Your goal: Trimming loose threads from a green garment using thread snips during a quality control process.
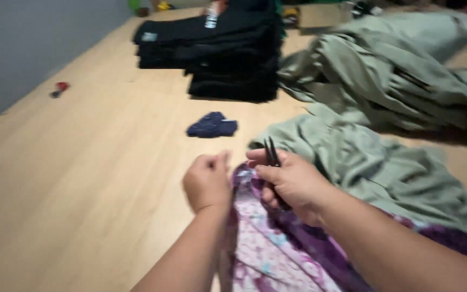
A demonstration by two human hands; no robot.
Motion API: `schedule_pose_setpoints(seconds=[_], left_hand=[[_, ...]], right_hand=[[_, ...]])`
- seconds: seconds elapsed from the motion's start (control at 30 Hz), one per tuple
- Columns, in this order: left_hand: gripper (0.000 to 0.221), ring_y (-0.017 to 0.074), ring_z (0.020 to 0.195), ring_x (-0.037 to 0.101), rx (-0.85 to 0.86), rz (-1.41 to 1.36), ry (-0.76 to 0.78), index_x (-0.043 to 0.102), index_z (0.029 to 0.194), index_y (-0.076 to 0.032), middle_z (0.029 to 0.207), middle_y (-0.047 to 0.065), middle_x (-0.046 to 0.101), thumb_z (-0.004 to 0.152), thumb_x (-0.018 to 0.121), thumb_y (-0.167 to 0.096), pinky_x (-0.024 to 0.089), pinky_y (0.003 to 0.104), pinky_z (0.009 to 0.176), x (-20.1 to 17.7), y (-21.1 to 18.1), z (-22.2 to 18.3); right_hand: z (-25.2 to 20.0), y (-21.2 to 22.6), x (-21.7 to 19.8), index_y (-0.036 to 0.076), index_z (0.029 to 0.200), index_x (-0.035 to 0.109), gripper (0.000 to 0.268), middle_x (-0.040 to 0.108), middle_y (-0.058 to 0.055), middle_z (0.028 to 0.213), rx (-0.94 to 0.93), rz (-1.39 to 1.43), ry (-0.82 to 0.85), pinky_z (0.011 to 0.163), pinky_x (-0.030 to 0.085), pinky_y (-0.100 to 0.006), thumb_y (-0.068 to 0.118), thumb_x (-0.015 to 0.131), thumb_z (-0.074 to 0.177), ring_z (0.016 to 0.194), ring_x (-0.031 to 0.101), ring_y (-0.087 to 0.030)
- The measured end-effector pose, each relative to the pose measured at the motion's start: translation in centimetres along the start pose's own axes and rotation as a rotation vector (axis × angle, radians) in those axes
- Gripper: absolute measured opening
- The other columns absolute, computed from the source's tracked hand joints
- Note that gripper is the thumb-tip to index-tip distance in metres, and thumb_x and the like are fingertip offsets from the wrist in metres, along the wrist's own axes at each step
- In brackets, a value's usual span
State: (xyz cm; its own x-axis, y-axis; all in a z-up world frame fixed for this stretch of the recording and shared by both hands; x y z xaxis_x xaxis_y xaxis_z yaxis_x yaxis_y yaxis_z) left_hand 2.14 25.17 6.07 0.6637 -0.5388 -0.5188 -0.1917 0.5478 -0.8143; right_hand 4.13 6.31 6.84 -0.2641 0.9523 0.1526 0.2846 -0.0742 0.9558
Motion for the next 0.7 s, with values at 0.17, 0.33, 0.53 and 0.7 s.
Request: schedule_pose_setpoints(seconds=[0.17,0.33,0.53,0.7], left_hand=[[0.115,0.0427,0.157,-0.014,-0.719,0.341,-0.070,0.021,0.164,-0.028,0.174,0.014,-0.010,0.073,0.078,-0.070,-0.013,0.069,0.120,-10.9,5.8,-3.0],[0.064,0.0340,0.133,0.023,-0.680,0.296,-0.012,0.042,0.132,-0.028,0.134,0.007,0.026,0.085,0.070,-0.061,0.019,0.056,0.106,-7.9,11.8,-1.8],[0.062,0.0241,0.146,0.036,-0.550,0.095,-0.116,0.049,0.145,-0.034,0.156,-0.001,0.032,0.088,0.070,-0.021,0.033,0.053,0.118,-4.4,10.7,-0.9],[0.017,0.0315,0.098,0.074,-0.209,0.024,-0.228,0.077,0.102,-0.021,0.095,0.007,0.079,0.097,0.065,-0.032,0.058,0.046,0.085,-0.4,6.4,0.6]], right_hand=[[3.1,-0.4,6.9,0.016,0.135,0.070,0.038,0.066,-0.009,0.112,-0.004,-0.255,0.121,0.064,0.056,-0.023,0.013,0.057,0.100,0.088,0.074,-0.022],[2.4,-0.9,8.4,0.017,0.138,0.067,0.041,0.062,-0.016,0.124,0.081,-0.237,0.130,0.069,0.054,-0.032,0.015,0.059,0.098,0.087,0.069,-0.026],[2.8,-1.4,7.0,0.000,0.132,0.062,0.057,0.059,-0.016,0.115,0.045,-0.085,0.119,0.033,0.053,-0.029,0.004,0.080,0.078,0.043,0.063,-0.018],[2.4,-0.8,3.5,-0.002,0.090,0.066,0.014,0.065,-0.014,0.063,-0.006,0.013,-0.041,0.026,0.030,-0.023,0.008,0.075,0.084,0.030,0.044,-0.009]])
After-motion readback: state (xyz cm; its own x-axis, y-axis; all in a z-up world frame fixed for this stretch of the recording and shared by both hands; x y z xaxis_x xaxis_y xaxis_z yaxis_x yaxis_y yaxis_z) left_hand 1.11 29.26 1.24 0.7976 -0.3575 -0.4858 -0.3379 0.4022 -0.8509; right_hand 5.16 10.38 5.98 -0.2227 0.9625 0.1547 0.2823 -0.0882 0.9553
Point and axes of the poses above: each hand's wrist, its own z-axis towards the middle knuckle, its own x-axis out of the palm, y = z × x, the point moved 9 cm from there along z, towards the middle knuckle
